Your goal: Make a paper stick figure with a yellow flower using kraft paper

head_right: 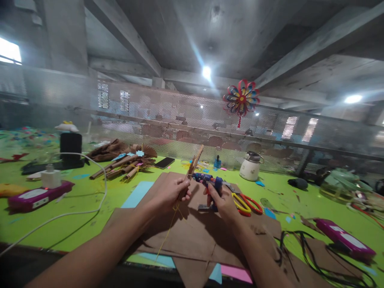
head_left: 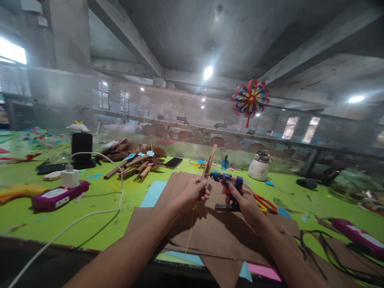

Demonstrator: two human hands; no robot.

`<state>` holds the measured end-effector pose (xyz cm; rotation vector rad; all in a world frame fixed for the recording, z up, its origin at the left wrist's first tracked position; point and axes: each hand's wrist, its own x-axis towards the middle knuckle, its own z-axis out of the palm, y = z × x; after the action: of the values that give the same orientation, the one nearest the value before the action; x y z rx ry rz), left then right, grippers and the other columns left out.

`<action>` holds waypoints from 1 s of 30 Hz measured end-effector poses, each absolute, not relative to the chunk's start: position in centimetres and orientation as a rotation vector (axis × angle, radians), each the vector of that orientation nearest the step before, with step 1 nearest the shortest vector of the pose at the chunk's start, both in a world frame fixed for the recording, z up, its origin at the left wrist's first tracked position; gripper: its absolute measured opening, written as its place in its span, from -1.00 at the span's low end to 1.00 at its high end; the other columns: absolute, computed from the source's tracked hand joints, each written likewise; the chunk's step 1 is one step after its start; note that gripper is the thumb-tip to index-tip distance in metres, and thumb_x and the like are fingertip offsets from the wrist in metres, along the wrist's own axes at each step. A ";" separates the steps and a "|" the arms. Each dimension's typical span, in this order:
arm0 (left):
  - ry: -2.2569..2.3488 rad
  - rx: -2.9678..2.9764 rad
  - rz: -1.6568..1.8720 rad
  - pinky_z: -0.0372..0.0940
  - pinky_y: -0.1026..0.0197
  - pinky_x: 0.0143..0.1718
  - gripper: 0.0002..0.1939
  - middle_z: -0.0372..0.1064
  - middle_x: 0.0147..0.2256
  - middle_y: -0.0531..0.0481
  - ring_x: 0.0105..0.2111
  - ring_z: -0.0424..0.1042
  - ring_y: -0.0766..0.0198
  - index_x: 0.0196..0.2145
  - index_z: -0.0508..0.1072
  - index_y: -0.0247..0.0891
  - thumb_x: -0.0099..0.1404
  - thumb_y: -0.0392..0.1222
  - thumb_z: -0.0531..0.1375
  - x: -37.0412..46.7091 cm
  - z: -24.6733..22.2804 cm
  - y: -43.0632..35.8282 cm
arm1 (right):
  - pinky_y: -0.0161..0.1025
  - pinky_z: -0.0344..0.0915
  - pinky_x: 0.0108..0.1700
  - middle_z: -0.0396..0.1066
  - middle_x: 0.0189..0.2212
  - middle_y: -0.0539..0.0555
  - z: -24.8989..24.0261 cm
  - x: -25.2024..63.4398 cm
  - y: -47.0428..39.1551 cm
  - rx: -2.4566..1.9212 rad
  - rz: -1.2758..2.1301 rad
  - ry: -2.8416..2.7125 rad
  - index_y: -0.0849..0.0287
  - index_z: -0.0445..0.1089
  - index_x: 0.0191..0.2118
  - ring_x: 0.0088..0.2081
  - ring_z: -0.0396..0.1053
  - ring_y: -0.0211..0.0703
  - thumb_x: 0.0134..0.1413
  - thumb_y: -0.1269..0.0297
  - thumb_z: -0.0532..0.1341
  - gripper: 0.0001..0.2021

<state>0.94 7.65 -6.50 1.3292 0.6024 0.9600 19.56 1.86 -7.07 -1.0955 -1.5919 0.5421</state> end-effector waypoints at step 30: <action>0.558 1.170 0.902 0.06 0.35 -0.57 -0.78 0.31 -0.56 0.03 -0.61 0.26 0.42 -0.39 0.28 -0.28 0.22 -0.08 0.19 0.6 -5.8 8.1 | -0.30 0.27 -0.48 0.34 -0.56 0.03 -8.5 19.7 2.3 -0.942 0.973 -1.280 0.26 0.42 -0.31 -0.54 0.28 -0.26 0.05 -0.06 0.21 -0.60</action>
<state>0.62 8.07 -5.77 1.1705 0.5577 0.9017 19.65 2.30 -8.47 -0.9417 -1.2804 0.9732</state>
